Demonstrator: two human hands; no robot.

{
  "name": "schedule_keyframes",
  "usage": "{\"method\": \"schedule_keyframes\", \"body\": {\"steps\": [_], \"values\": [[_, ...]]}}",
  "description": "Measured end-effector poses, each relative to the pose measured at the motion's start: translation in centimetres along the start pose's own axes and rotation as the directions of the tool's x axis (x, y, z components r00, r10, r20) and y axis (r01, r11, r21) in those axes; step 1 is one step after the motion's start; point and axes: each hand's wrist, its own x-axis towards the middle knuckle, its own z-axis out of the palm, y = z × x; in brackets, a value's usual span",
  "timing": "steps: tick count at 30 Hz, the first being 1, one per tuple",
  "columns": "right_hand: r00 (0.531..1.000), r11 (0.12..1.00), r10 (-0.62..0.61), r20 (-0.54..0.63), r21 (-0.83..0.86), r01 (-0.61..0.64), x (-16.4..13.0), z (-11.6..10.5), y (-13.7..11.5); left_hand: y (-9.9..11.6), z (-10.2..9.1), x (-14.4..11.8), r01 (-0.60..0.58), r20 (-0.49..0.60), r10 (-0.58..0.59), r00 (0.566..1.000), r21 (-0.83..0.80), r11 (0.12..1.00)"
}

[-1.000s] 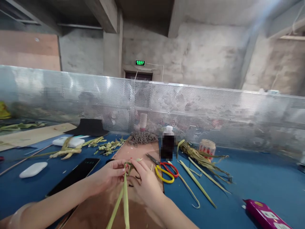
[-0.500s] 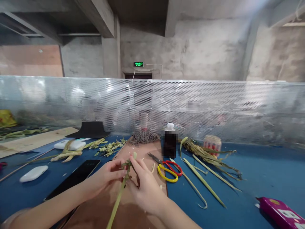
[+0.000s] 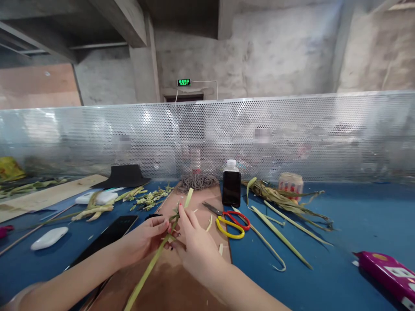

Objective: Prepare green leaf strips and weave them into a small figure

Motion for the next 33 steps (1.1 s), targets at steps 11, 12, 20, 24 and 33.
{"method": "schedule_keyframes", "body": {"steps": [11,12,20,24,33], "values": [[0.990,0.977,0.140,-0.018,-0.158,-0.141,-0.4,0.5,-3.1,-0.5,1.5,-0.2,0.068,-0.034,-0.072,0.997,-0.109,0.992],[0.991,0.979,0.134,-0.016,-0.156,-0.134,-0.3,0.3,-3.2,-0.5,1.6,-0.2,0.067,-0.029,-0.071,0.997,-0.121,0.990],[0.993,0.997,0.016,0.115,-0.072,-0.007,-0.5,-1.0,-2.1,-0.4,1.6,-0.4,0.017,0.007,-0.016,1.000,-0.190,0.982],[0.985,0.986,-0.055,0.166,-0.145,0.079,-0.4,-0.9,-1.6,-0.5,1.7,-0.4,0.013,-0.022,-0.018,1.000,-0.210,0.978],[1.000,0.989,0.019,0.025,-0.145,-0.015,-0.9,-0.5,-3.2,-0.4,2.6,-0.5,-0.031,0.025,0.034,0.999,-0.108,0.994]]}}
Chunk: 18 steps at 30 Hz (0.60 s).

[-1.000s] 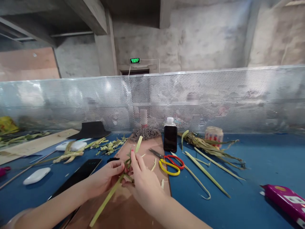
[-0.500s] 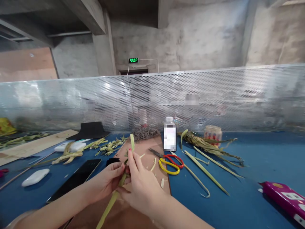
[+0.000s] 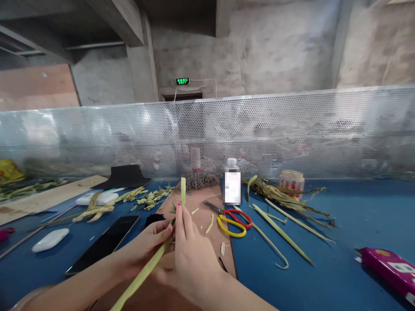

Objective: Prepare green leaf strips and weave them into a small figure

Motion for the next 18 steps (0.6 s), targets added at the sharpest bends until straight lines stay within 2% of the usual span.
{"method": "schedule_keyframes", "body": {"steps": [4,7,13,16,18], "values": [[0.997,0.985,0.003,-0.081,0.175,0.012,-0.2,-0.4,0.2,0.0,-0.2,0.0,-0.016,0.015,0.016,1.000,0.008,1.000],[0.989,0.948,0.068,-0.133,0.317,-0.023,0.0,-0.4,0.4,-0.1,-0.2,0.0,-0.045,0.024,0.045,0.999,0.033,0.998],[0.959,0.768,0.238,-0.152,0.634,-0.090,0.2,-0.5,0.0,0.4,0.5,-0.3,-0.080,0.049,0.075,0.996,0.107,0.991],[0.947,0.694,0.284,-0.148,0.713,-0.097,0.1,-0.6,-0.1,0.5,0.7,-0.5,-0.087,0.029,0.084,0.996,0.131,0.988],[0.945,0.689,0.289,-0.154,0.719,-0.093,0.1,-0.7,-0.2,0.4,0.8,-0.5,-0.086,0.001,0.086,0.996,0.125,0.988]]}}
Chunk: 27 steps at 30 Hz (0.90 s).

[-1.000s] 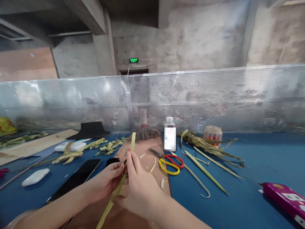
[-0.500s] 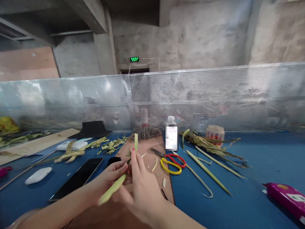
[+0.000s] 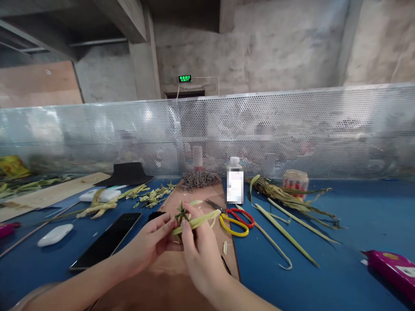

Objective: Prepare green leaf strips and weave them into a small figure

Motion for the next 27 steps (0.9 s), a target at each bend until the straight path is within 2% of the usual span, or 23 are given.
{"method": "schedule_keyframes", "body": {"steps": [4,8,19,23,27], "values": [[1.000,0.999,0.004,-0.011,-0.037,-0.005,0.0,-0.1,-0.1,-0.1,0.2,-0.1,0.007,-0.060,-0.008,0.998,-0.025,1.000],[0.999,1.000,0.017,0.047,0.023,-0.018,0.3,-0.1,0.6,0.0,0.3,0.0,0.014,-0.071,-0.014,0.997,-0.014,1.000],[0.993,0.993,0.078,0.084,0.080,-0.085,0.3,-0.4,1.0,0.0,0.2,-0.3,-0.052,-0.070,0.063,0.996,0.150,0.987],[0.998,0.998,0.029,0.060,0.054,-0.032,0.5,-0.3,1.1,0.4,0.1,-0.3,-0.075,-0.116,0.100,0.988,0.206,0.976],[0.997,0.998,0.052,0.049,0.038,-0.054,0.5,-0.1,0.6,0.6,0.2,-0.3,-0.071,-0.169,0.110,0.979,0.224,0.972]]}}
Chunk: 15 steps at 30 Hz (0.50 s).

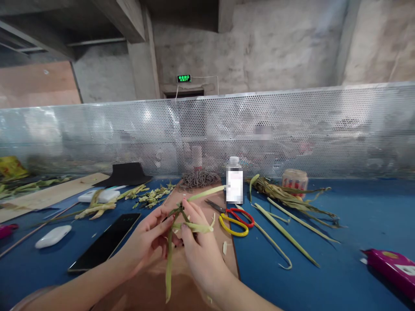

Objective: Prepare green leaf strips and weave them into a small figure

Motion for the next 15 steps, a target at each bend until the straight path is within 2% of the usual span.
{"method": "schedule_keyframes", "body": {"steps": [3,8,15], "values": [[0.999,0.999,0.022,0.023,-0.028,-0.021,-0.10,0.00,-0.27,0.21,0.14,-0.05,-0.002,-0.051,0.003,0.999,0.035,0.999],[0.997,0.990,-0.012,0.082,-0.142,0.023,-0.15,-0.17,-0.40,0.31,0.14,0.03,-0.019,-0.127,0.034,0.991,0.113,0.993],[0.995,0.974,-0.032,0.095,-0.220,0.052,-0.16,-0.36,-0.63,-0.03,-0.33,0.22,-0.104,-0.101,0.131,0.986,0.236,0.966]]}}
